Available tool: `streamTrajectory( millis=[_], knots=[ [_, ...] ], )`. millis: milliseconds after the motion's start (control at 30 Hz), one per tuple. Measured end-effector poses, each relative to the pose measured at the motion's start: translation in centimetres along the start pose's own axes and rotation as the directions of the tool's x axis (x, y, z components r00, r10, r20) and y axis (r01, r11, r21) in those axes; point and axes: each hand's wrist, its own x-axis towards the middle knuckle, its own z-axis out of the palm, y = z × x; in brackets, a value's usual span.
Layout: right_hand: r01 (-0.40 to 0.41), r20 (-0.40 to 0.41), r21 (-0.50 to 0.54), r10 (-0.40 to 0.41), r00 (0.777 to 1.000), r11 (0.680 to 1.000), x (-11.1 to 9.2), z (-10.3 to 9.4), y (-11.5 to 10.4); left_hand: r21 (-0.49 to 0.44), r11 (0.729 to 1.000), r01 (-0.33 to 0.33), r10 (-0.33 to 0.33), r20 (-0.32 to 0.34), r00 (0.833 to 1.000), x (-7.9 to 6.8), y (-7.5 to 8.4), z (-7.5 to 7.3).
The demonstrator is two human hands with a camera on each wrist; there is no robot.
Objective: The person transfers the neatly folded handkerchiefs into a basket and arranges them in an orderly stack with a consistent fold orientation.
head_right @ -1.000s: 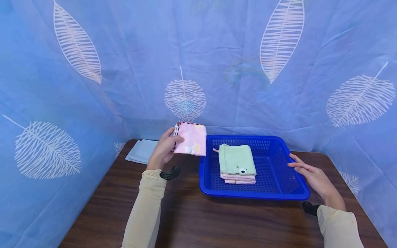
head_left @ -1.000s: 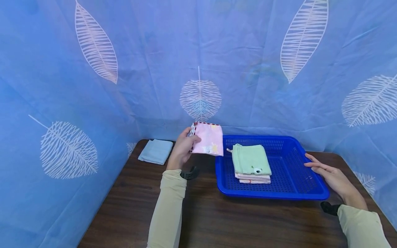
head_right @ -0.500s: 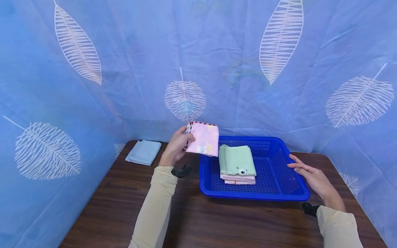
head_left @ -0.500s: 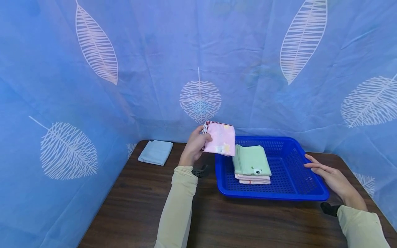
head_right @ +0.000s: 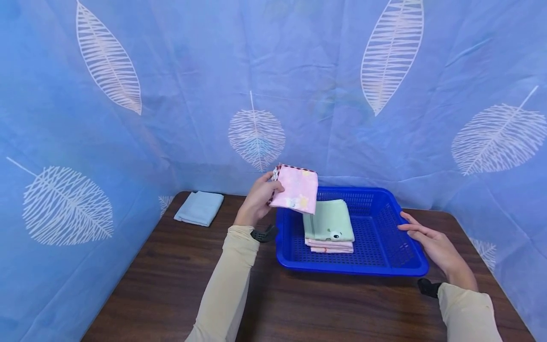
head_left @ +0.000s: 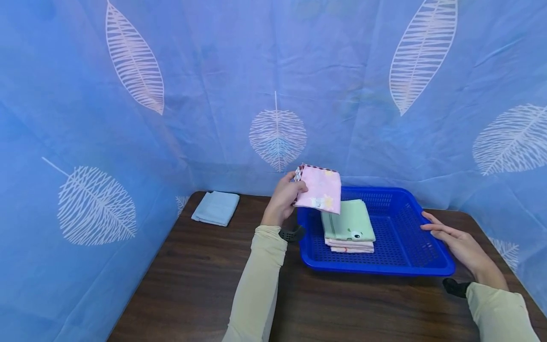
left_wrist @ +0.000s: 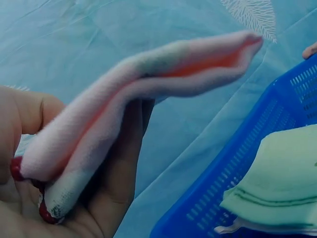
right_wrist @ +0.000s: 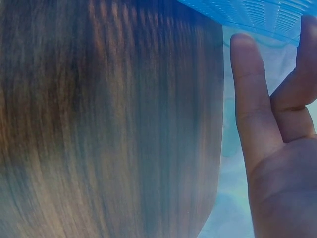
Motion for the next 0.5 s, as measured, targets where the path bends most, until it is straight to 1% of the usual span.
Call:
streamTrajectory(
  millis=[167,367,433,500],
  knots=[
    [-0.007,-0.002,0.02,0.007,1.0,1.0,-0.1,0.0,-0.2,-0.013,1.0,0.026,-0.026,-0.003,1.0,0.4,-0.5,0.8],
    [-0.023,-0.018,-0.021,0.023,1.0,1.0,-0.2,0.1,-0.4,-0.037,0.999,0.006,-0.006,0.005,1.0,1.0,-1.2,1.6],
    [-0.023,-0.022,-0.019,0.023,1.0,1.0,-0.2,0.2,-0.3,-0.039,0.999,0.009,-0.008,0.015,1.0,1.1,-1.4,1.9],
    [-0.017,-0.016,0.004,0.017,1.0,1.0,-0.2,0.2,-0.2,-0.042,0.999,0.023,-0.022,0.021,1.0,1.3,-1.7,2.1]
  ],
)
